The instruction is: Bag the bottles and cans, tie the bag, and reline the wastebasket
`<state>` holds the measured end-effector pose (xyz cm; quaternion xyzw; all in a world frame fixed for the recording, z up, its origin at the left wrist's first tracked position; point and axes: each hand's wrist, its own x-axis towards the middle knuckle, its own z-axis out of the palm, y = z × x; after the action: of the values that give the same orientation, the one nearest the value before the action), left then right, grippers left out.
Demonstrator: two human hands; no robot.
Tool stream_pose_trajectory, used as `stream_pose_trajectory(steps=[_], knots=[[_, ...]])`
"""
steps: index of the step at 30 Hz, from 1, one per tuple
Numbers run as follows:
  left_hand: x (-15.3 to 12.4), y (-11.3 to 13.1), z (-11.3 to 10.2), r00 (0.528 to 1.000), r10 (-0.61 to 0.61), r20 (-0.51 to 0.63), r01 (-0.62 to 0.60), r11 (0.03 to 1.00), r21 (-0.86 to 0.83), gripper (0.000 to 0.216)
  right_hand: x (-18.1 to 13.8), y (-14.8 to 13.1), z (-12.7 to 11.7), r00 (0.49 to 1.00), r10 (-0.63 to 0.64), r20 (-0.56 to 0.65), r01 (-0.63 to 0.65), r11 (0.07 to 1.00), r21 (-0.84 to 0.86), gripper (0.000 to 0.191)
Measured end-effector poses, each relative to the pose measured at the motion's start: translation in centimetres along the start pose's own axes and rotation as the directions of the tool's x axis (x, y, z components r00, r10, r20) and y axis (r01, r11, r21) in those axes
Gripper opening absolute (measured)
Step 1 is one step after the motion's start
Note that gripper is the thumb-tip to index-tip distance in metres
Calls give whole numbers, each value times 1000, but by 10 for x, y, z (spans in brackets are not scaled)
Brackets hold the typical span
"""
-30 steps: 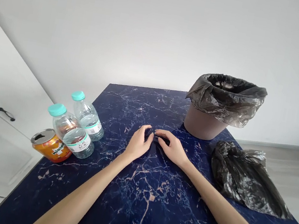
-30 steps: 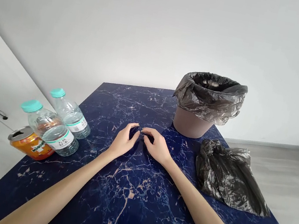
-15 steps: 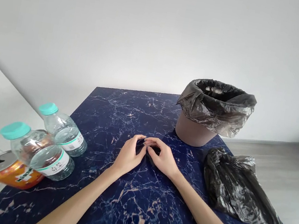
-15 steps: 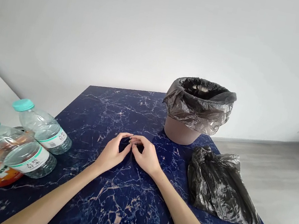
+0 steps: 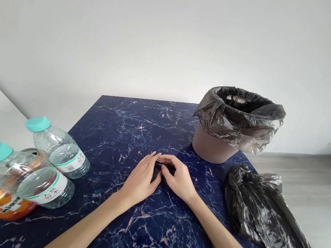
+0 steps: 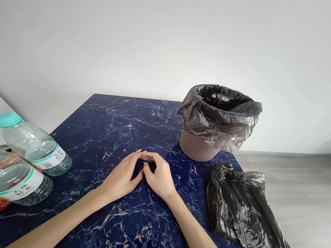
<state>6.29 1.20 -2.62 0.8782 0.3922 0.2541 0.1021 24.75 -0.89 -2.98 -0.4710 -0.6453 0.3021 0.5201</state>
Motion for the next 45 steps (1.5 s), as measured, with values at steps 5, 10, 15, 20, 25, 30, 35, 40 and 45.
stream_pose_trajectory(steps=[5,10,15,20,25,30,35,40,45], knots=[[-1,1,0,1000,9,9,-9,1000,17,55,-1,-1,0,1000,4,-4,-4,1000,-12,31],[-1,1,2,1000,15,8,-16,1000,20,55,-1,1,1,1000,4,-10,-4,1000,-18,31],[-1,2,1,1000,19,6,-19,1000,21,55,-1,2,1,1000,4,-10,-4,1000,-18,31],[-1,2,1,1000,19,10,-19,1000,20,56,-1,1,0,1000,6,-6,-6,1000,-18,30],[-1,1,1,1000,20,22,-20,1000,19,56,-2,2,0,1000,14,-1,-14,1000,-18,31],[-1,2,0,999,16,32,-17,1000,21,56,-2,1,0,1000,18,4,-18,1000,-17,30],[-1,3,-1,999,17,32,-18,1000,20,57,-2,1,-1,1000,21,4,-21,1000,-16,30],[-2,2,0,999,20,27,-20,1000,17,57,-2,2,-1,1000,17,3,-17,1000,-16,30],[-2,1,2,999,19,29,-20,1000,19,55,-2,0,-1,1000,16,4,-16,1000,-21,29]])
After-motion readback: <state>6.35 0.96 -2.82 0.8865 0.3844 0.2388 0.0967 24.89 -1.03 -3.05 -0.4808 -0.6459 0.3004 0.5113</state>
